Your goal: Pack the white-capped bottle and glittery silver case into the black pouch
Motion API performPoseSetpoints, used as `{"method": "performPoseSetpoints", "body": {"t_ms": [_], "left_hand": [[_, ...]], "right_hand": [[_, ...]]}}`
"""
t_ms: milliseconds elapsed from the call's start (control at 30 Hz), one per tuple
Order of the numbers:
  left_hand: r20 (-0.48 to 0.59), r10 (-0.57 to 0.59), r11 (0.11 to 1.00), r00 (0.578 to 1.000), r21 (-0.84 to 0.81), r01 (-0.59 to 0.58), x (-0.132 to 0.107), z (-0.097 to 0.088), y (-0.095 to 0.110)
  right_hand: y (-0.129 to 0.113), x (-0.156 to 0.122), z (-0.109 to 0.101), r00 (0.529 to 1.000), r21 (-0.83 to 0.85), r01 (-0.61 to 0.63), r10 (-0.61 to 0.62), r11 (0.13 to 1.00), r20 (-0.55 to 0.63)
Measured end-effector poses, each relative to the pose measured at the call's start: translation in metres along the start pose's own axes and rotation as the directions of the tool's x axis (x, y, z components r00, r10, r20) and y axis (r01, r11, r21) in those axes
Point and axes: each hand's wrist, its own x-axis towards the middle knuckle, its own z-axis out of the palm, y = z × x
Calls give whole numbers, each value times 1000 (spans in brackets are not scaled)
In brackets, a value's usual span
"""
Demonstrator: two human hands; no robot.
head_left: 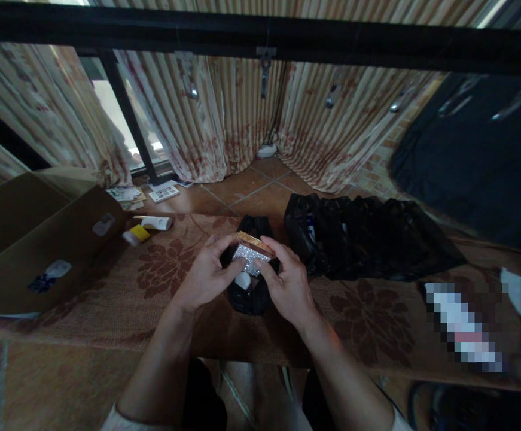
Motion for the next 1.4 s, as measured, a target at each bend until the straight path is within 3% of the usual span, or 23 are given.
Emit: {"method": "performPoseSetpoints", "body": {"t_ms": [867,1400], "left_hand": [[-89,-23,995,996,91,31,2,5,5],[-27,-3,998,1000,60,5,1,1,-1]], "right_hand": [[-1,-1,2,1000,4,-7,6,1000,13],[2,0,4,999,47,-32,32,998,0]]}}
